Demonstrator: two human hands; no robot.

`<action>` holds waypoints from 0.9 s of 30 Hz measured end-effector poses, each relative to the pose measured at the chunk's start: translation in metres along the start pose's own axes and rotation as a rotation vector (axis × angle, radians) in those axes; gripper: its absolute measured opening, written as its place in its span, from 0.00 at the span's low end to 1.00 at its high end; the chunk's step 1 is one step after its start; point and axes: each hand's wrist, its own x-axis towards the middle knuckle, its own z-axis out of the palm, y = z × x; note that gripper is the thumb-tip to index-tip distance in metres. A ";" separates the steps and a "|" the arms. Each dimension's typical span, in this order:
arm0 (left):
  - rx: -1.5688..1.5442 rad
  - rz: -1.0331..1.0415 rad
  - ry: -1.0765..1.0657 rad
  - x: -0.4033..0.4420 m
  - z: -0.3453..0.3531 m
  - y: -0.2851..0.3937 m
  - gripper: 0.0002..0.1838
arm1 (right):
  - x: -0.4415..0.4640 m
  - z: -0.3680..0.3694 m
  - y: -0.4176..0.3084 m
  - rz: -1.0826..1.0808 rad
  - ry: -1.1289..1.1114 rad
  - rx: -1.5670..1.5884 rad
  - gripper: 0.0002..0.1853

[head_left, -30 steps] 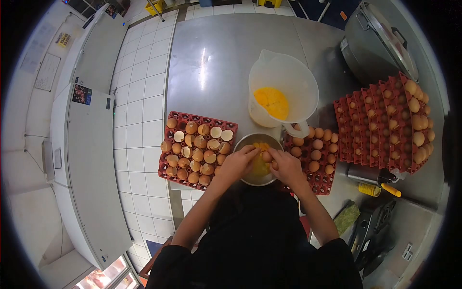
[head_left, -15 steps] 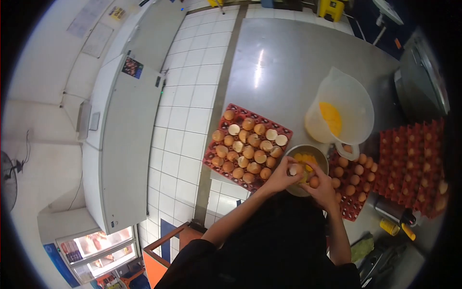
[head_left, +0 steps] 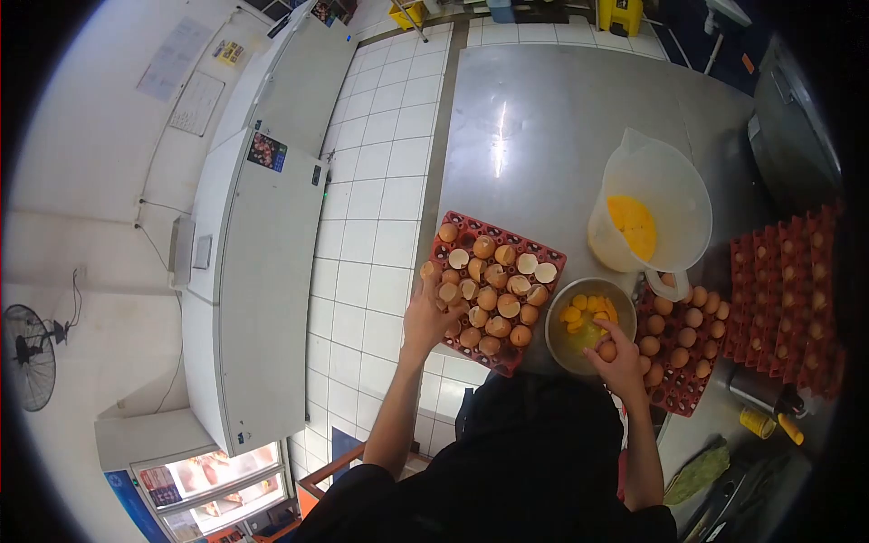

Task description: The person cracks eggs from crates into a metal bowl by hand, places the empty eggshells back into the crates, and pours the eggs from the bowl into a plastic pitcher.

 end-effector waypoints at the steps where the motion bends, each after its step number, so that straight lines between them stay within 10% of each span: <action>1: -0.016 0.049 0.008 0.002 -0.003 -0.002 0.34 | -0.003 0.003 -0.001 0.022 0.007 -0.003 0.30; 5: -0.234 -0.080 -0.109 0.030 -0.011 -0.017 0.32 | -0.018 0.015 0.007 0.064 0.058 -0.005 0.31; 11: 0.065 0.272 0.044 0.141 0.024 -0.050 0.28 | -0.043 0.034 -0.021 0.103 0.196 0.014 0.32; 18: -0.260 -0.008 -0.199 0.175 0.013 -0.061 0.30 | -0.084 0.083 -0.022 0.175 0.402 0.110 0.33; 27: -1.246 -0.309 -1.252 0.072 0.054 0.074 0.21 | -0.096 0.111 0.002 0.143 0.652 0.208 0.28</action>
